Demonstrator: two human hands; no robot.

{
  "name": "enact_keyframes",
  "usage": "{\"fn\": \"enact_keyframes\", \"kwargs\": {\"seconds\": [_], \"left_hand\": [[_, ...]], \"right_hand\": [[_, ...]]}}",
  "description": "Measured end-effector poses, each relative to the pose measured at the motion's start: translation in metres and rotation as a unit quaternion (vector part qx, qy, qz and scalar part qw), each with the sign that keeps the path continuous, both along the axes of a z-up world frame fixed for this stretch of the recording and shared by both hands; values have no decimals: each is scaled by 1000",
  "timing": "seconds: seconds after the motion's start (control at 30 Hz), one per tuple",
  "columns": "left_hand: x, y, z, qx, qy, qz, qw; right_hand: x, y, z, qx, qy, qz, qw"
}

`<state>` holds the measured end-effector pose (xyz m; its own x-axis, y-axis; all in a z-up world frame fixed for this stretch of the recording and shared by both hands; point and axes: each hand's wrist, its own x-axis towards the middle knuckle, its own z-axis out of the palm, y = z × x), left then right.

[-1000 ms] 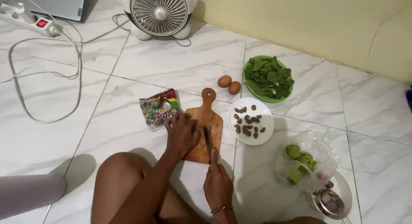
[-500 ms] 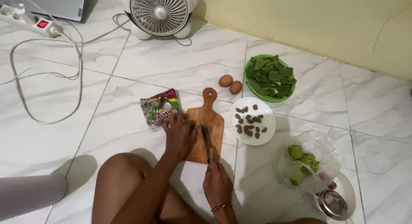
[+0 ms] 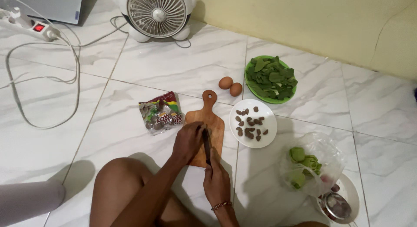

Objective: The person slices tamarind pods on a wooden cutting board with a knife and places the pieces onto a white plate.

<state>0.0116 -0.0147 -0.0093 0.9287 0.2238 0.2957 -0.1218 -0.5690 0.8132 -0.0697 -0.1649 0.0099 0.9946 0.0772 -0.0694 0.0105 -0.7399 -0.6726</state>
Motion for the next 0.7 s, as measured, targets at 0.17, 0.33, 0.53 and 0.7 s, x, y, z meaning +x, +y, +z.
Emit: {"fn": "enact_keyframes", "kwargs": {"seconds": [0.17, 0.33, 0.53, 0.7], "left_hand": [[-2, -9, 31, -95, 61, 14, 993], [17, -49, 43, -168, 30, -16, 985], [81, -115, 33, -231, 98, -64, 966], [112, -143, 58, -336, 297, -66, 891]], "right_hand": [[1, 1, 10, 81, 53, -35, 995], [7, -23, 23, 104, 114, -113, 982], [44, -79, 19, 77, 27, -164, 983], [70, -103, 28, 136, 91, -229, 960]]}}
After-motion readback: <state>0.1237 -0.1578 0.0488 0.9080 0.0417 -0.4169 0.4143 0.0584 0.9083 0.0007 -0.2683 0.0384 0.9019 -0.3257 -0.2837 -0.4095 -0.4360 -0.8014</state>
